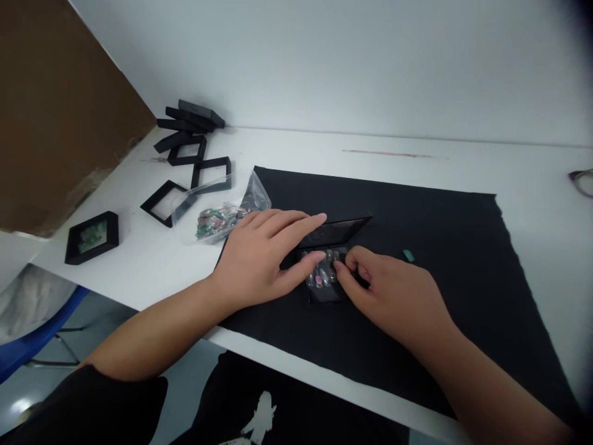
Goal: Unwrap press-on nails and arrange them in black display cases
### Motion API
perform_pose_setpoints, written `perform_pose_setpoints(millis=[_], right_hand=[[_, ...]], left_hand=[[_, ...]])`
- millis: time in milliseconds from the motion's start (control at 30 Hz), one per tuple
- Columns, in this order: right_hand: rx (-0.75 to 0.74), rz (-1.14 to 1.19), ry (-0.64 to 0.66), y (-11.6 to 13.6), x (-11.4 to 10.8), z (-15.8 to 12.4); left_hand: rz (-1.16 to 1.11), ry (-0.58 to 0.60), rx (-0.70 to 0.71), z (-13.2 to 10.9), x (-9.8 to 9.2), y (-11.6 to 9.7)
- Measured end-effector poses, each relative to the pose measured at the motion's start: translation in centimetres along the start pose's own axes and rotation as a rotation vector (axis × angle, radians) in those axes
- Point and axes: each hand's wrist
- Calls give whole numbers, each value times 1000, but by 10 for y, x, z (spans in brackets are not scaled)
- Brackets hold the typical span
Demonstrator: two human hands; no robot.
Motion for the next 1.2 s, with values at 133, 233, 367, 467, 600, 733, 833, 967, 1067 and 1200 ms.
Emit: perform_pose_setpoints(millis=[133, 233, 367, 467, 600, 733, 833, 967, 1067, 1200], right_hand=[[28, 8, -7, 2, -1, 1], [74, 75, 7, 3, -5, 2], [158, 278, 2, -1, -12, 3], [190, 385, -75, -6, -14, 0], [146, 440, -304, -10, -14, -3], [-5, 473, -457, -10, -15, -5], [-146, 448, -409, -9, -17, -7], [-260, 442, -302, -10, -18, -7], [-220, 465, -299, -11, -18, -7], [-191, 436, -291, -12, -21, -7]], left_hand=[[-4, -2, 5, 0, 0, 0], [1, -8, 6, 0, 0, 1], [-30, -7, -27, -1, 1, 5], [-37, -20, -64, -1, 3, 11], [33, -99, -3, -1, 8, 16], [37, -120, 67, -1, 10, 16], [-5, -111, 84, 1, 8, 15], [-48, -116, 121, 2, 3, 13], [-74, -112, 146, 2, 0, 12], [-148, -30, 154, 1, -5, 10]])
Point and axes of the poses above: each hand's wrist, its own z-axis towards the middle knuckle, its own x-axis out of the palm, y = z × x, and after that the axes turned 10 degrees about z, right-handed
